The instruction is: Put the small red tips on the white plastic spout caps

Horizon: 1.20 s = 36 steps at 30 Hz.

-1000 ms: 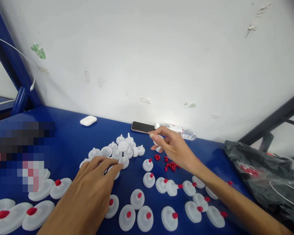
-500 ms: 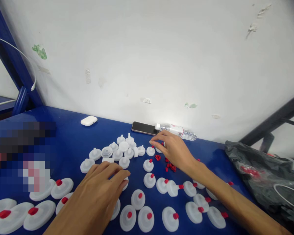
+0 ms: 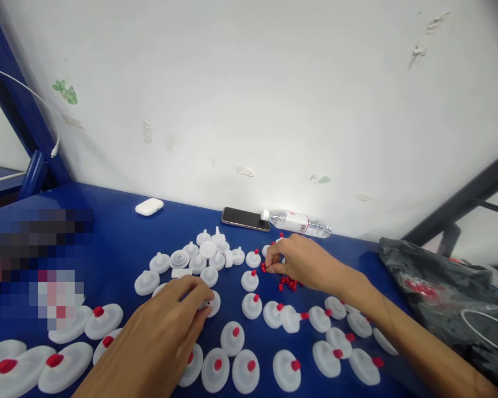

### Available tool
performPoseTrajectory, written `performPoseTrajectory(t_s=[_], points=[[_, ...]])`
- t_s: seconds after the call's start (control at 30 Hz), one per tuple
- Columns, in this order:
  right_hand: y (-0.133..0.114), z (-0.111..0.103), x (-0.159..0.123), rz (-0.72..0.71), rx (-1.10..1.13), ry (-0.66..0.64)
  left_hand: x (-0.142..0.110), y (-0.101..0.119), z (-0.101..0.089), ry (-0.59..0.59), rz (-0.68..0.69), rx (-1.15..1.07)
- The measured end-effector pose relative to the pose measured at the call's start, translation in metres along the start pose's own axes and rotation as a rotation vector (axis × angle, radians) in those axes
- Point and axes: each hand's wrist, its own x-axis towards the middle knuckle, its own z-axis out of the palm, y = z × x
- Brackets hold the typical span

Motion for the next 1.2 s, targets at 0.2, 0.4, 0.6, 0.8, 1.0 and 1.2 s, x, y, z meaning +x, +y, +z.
performPoseTrajectory(t_s=[0.2,0.4,0.6,0.8,1.0,1.2], points=[[0.000,-0.010,-0.003,-0.011,0.041,0.053,0.000,0.009,-0.003,-0.012,-0.060,-0.047],[-0.029,-0.026,-0.015,-0.058,0.300,0.084,0.004,0.011,-0.007,-0.006,-0.069,-0.109],[-0.058,-0.028,-0.027,-0.123,0.616,0.057,0.002,0.008,-0.004,-0.008,-0.078,-0.134],[-0.077,-0.018,-0.028,-0.135,0.760,0.072,-0.004,0.008,-0.005,-0.015,-0.082,-0.098],[-0.077,-0.010,-0.027,-0.094,0.902,-0.037,-0.007,0.011,-0.007,0.083,0.031,0.025],[-0.071,-0.006,-0.022,-0.017,1.194,-0.134,-0.007,0.011,-0.014,0.141,0.044,-0.004]])
